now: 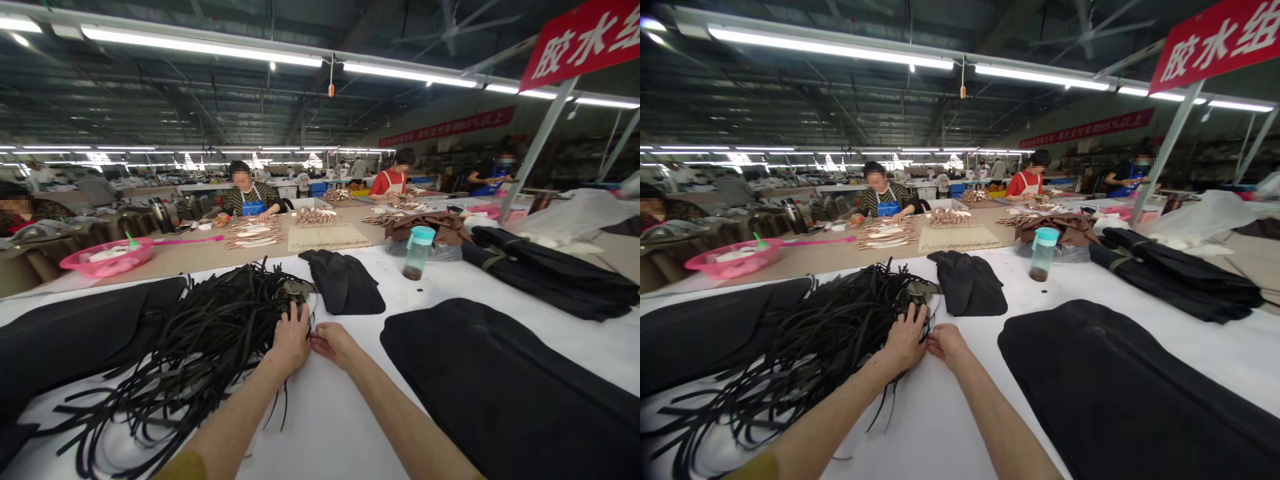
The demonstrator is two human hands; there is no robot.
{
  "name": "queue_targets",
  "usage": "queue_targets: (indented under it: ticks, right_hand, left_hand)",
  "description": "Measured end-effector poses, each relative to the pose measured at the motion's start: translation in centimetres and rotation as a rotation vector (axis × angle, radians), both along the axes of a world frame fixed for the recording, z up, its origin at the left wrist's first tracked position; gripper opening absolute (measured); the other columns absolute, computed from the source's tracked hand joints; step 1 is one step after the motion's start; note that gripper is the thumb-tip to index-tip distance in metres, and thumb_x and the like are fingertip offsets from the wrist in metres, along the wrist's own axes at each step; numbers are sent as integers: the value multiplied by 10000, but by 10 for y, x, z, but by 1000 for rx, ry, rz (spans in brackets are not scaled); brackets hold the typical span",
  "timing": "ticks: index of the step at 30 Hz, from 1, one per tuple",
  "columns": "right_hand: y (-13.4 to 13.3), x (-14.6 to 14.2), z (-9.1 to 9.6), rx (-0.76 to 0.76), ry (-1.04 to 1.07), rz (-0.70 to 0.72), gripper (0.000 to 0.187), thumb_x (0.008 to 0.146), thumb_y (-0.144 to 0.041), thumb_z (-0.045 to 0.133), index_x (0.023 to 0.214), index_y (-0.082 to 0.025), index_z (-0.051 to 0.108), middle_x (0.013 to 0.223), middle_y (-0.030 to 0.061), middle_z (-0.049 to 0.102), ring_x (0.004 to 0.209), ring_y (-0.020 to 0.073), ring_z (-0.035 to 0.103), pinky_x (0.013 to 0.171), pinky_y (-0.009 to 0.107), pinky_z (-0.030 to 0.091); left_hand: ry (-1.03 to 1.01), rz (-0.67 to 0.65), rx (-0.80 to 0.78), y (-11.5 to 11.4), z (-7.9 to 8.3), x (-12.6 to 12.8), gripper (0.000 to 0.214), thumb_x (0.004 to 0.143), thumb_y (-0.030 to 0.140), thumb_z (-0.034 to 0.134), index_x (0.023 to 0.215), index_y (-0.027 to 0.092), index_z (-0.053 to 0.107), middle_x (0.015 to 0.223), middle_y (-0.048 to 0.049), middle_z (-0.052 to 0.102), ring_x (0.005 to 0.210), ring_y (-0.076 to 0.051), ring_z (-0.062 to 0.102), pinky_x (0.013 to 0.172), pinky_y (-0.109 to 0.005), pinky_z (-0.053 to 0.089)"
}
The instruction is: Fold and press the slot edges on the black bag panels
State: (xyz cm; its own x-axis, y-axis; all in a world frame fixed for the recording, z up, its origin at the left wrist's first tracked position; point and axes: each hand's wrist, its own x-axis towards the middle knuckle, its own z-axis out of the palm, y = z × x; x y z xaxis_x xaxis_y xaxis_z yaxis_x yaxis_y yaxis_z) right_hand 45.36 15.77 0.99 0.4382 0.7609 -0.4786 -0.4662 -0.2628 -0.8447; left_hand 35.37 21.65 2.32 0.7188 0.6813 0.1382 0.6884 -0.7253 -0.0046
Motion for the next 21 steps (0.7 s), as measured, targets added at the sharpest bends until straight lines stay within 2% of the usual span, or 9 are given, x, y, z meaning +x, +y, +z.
queue_targets:
  ticks: [3,5,9,12,16,19,21]
  right_hand:
    - [0,8,-2,4,-37,3,192,898,-282,547,1021,-135,561,926,28,598,733,128,593,622,276,524]
    - [0,14,-3,15,-76,0,183,898,-272,548,1016,-133,563,920,27,602,736,128,596,627,278,526]
    - [-1,23,-6,20,-200,-5,179,902,-273,540,1010,-132,563,912,25,605,738,129,599,635,281,527]
    - [0,27,-11,5,-350,18,183,908,-281,528,1008,-132,564,912,26,605,749,133,601,656,295,526]
    - [3,28,-16,4,-641,108,154,895,-262,540,969,-133,582,896,23,616,778,148,601,711,331,511]
    - [6,23,-15,15,-912,179,98,870,-155,523,904,-141,614,914,34,632,891,175,581,820,358,460]
    - [11,17,-13,21,-1093,225,199,847,-71,472,920,-168,630,994,47,633,991,187,543,888,348,408]
  left_hand:
    - [23,24,-58,18,-7,10,458,834,350,589,1230,173,443,1239,-114,483,1060,-265,516,854,-459,473]
    - [30,33,-93,25,-12,13,292,858,339,566,1086,159,542,1121,-81,549,1007,-235,541,837,-442,486]
    - [-10,43,-151,38,-15,13,232,870,333,556,1011,150,570,1043,-63,584,935,-205,573,819,-420,497]
    - [-84,64,-197,52,-3,10,219,872,336,554,982,148,578,992,-54,600,903,-194,585,806,-406,502]
    - [-211,83,-287,78,26,0,238,873,359,548,932,131,584,906,-34,609,816,-177,597,737,-365,519]
    - [-287,78,-369,91,41,-10,254,874,373,544,884,124,590,818,-11,606,715,-153,593,656,-319,521]
    - [-333,73,-402,95,44,-17,247,876,367,543,889,125,590,806,-8,605,699,-147,592,642,-309,520]
